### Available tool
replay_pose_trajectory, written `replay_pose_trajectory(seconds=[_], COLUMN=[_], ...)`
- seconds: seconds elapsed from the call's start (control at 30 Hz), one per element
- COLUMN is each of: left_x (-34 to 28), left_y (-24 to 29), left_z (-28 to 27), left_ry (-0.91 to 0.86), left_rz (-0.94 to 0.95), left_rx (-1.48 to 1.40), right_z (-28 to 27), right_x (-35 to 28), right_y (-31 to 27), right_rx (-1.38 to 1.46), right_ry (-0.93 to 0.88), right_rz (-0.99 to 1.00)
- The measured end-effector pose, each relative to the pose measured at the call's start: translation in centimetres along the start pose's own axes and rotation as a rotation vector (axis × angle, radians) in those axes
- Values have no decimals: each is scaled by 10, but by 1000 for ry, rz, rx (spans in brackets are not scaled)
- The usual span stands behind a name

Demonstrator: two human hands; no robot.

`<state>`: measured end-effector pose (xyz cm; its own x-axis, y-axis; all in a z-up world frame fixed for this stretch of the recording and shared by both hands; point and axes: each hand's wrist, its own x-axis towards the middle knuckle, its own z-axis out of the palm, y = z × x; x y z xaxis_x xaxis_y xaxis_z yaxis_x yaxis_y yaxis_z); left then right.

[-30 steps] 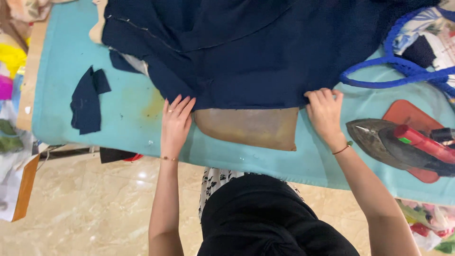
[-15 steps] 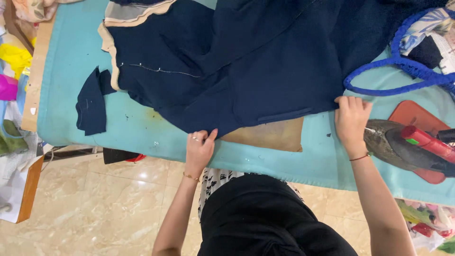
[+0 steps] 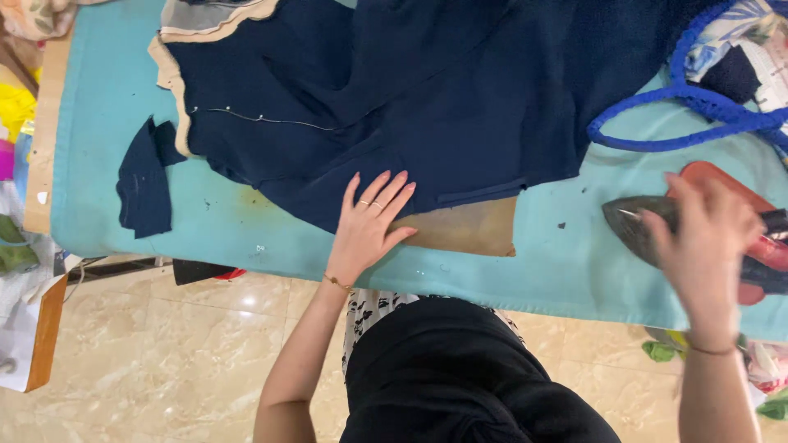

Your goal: Cutting out fabric patterns with scissors and then using a steam iron to press fabric on a tailoring ham/pad.

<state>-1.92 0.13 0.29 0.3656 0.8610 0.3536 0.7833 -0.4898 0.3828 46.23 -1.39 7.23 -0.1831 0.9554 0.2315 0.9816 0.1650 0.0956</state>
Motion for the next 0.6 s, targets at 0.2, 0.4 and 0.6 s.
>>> replay_pose_trajectory(seconds=[0.2, 0.4, 0.6], left_x=[-11, -7, -11], left_y=[-15, -10, -12], left_z=[3, -4, -1], left_ry=[9, 23, 23], left_rz=[69, 61, 17], left_rx=[22, 37, -59], right_z=[27, 45, 40], right_x=[-53, -31, -9], right_y=[112, 141, 129], right_rx=[21, 24, 136], right_ry=[-94, -218, -501], right_rz=[71, 104, 165])
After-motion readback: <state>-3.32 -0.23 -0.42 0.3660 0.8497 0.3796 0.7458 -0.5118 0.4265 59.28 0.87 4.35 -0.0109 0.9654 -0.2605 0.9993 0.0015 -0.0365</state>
